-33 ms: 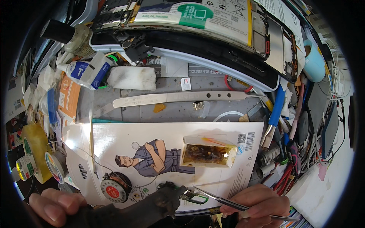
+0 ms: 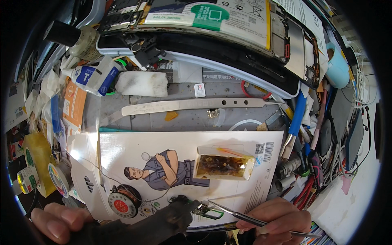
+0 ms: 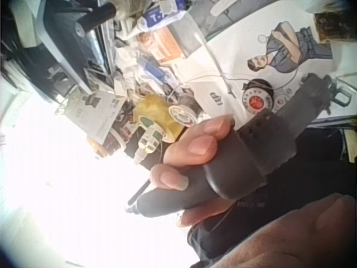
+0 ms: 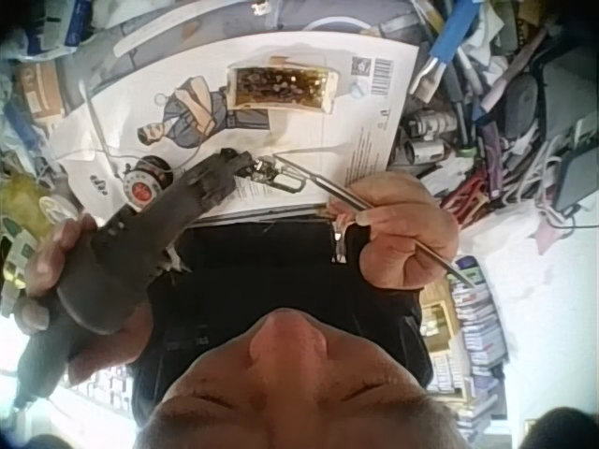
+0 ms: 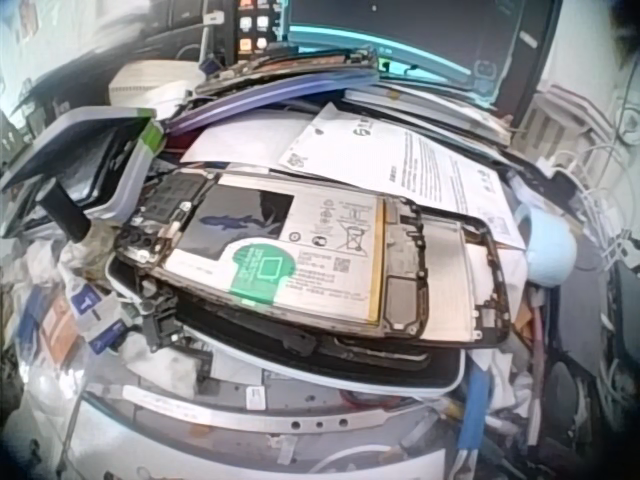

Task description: The person uses a soldering iron and tweezers to solder components on a small green circuit board. They repeatedly heat and adjust tiny parts, occasionally repositioning the board and handling solder wire.

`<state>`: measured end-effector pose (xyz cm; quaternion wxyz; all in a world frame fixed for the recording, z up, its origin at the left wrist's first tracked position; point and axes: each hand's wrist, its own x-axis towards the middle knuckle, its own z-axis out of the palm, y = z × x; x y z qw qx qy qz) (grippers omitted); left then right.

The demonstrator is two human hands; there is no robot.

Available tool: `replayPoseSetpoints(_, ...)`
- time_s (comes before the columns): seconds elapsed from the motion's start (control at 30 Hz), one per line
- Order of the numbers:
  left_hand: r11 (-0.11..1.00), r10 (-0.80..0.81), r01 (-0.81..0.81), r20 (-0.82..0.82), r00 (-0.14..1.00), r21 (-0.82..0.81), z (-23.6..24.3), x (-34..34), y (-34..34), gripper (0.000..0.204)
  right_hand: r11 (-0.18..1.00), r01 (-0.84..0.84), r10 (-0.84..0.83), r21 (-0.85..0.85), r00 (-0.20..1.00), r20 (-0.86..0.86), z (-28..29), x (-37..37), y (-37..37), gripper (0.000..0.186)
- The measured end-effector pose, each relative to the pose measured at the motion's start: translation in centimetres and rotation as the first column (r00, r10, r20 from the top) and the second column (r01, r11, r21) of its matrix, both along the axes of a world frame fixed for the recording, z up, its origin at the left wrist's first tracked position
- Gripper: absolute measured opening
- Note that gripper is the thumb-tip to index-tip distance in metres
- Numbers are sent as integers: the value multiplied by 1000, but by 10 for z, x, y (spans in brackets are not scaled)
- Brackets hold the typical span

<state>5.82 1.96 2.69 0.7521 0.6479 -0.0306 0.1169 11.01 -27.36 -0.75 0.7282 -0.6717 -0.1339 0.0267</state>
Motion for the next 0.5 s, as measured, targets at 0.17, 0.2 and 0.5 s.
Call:
replayPoseSetpoints(0.17,994,99,-97,27,995,-57,6,-22,9,60,999,-26,26,-36,1000,-4,1,1,-4,36)
replayPoseSetpoints(0.2,992,115,-113,30,993,-51,7,-20,5,60,999,-25,25,-38,1000,-1,1,2,-4,36)
replayPoseSetpoints(0.5,992,93,-92,16,995,-89,16,-20,5,59,998,-22,22,-61,1000,-2,3,-1,-2,36)
